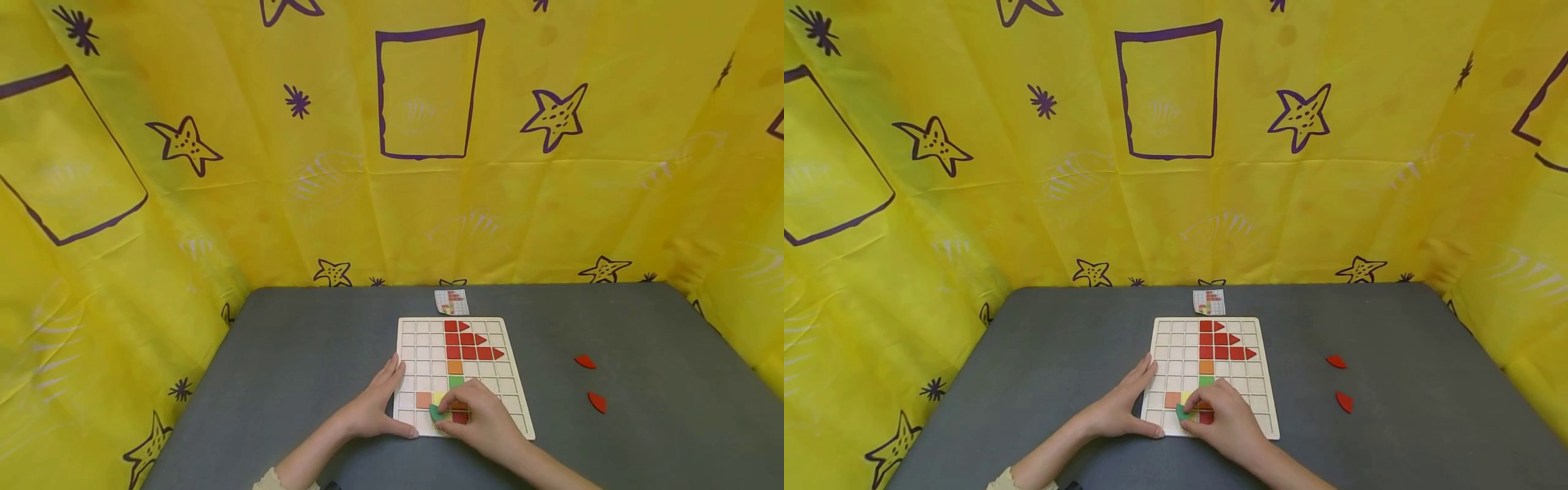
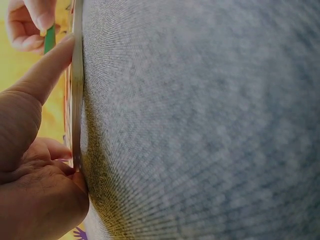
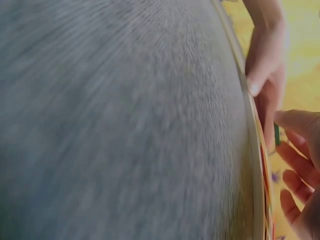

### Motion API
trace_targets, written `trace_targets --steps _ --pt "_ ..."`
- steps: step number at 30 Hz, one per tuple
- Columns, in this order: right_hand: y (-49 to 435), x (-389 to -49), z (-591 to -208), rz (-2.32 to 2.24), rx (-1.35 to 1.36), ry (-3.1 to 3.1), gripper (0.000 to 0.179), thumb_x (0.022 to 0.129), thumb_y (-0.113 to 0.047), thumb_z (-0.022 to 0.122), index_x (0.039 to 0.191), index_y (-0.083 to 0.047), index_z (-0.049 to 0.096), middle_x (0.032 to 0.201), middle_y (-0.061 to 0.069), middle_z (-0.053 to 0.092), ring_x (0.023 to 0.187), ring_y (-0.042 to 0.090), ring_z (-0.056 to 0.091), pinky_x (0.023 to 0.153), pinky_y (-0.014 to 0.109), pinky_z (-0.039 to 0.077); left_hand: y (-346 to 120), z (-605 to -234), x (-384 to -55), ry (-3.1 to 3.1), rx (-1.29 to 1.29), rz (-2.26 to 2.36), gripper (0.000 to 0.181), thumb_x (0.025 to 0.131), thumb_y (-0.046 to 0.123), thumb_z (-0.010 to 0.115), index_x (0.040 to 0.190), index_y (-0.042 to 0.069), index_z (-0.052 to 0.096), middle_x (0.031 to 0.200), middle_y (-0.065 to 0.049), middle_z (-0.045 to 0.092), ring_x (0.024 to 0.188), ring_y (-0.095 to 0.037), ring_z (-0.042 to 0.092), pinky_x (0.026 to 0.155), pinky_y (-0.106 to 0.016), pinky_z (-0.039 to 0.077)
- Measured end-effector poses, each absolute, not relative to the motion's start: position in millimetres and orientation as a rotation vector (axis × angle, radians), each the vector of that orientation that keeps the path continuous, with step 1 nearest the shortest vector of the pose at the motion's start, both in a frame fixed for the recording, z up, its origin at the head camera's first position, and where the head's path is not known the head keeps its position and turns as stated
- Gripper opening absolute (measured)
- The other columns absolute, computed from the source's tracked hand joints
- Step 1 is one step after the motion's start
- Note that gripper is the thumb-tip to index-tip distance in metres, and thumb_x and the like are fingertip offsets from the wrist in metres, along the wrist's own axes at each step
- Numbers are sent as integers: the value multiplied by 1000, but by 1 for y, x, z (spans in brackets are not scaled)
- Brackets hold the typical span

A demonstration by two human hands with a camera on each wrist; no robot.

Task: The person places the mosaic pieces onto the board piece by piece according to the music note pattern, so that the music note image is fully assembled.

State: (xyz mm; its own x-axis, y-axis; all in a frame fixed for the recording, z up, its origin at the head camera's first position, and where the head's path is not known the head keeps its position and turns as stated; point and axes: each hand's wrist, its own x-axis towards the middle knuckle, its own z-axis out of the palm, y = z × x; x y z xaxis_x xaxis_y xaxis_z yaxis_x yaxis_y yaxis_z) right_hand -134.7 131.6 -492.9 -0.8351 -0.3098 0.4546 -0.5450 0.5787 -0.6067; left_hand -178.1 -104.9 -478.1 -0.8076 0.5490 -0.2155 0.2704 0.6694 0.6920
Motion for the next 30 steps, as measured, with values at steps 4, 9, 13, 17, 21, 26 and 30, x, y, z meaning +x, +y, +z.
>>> trace_targets --steps 4,9,13,17,21,26,30 --pt "122 -136 -495 1000 821 -2433 26 66 -25 86 79 -30 64 80 -22 58 80 -1 46 69 14 38 -105 -478 -178 2473 653 946 114 69 47 81 152 4 14 160 -13 1 147 -32 4 111 -57 19" --pt "116 -138 -495 880 889 -2396 25 64 -26 86 77 -30 64 79 -24 60 80 -2 46 69 14 36 -106 -478 -178 2483 664 941 114 69 48 81 152 4 14 160 -12 1 147 -31 4 111 -57 20" --pt "114 -139 -496 811 894 -2406 23 65 -28 85 76 -31 65 79 -25 60 81 -1 46 71 18 38 -106 -477 -178 2490 669 938 115 69 48 80 152 4 15 160 -12 2 147 -32 5 111 -58 20" --pt "113 -140 -496 821 892 -2423 21 66 -28 85 76 -30 67 79 -24 61 82 -1 47 72 21 40 -106 -475 -178 2487 659 934 114 70 48 80 152 4 14 160 -12 2 147 -32 5 111 -58 20" --pt "112 -141 -496 844 883 -2455 19 68 -28 85 75 -30 67 79 -24 62 82 -2 46 73 22 41 -106 -475 -178 2488 658 930 114 70 48 80 152 4 15 160 -13 2 147 -32 5 111 -58 20" --pt "113 -139 -496 879 851 -2507 18 70 -30 84 76 -31 67 79 -25 61 82 -2 45 71 21 40 -105 -475 -177 2470 633 931 114 69 49 80 152 6 14 161 -11 2 147 -32 5 111 -58 20" --pt "119 -137 -496 960 796 -2526 20 70 -28 84 80 -33 67 80 -26 60 83 -3 45 70 19 41 -105 -474 -177 2458 616 931 114 69 49 80 152 7 14 161 -11 2 147 -32 6 110 -59 21"
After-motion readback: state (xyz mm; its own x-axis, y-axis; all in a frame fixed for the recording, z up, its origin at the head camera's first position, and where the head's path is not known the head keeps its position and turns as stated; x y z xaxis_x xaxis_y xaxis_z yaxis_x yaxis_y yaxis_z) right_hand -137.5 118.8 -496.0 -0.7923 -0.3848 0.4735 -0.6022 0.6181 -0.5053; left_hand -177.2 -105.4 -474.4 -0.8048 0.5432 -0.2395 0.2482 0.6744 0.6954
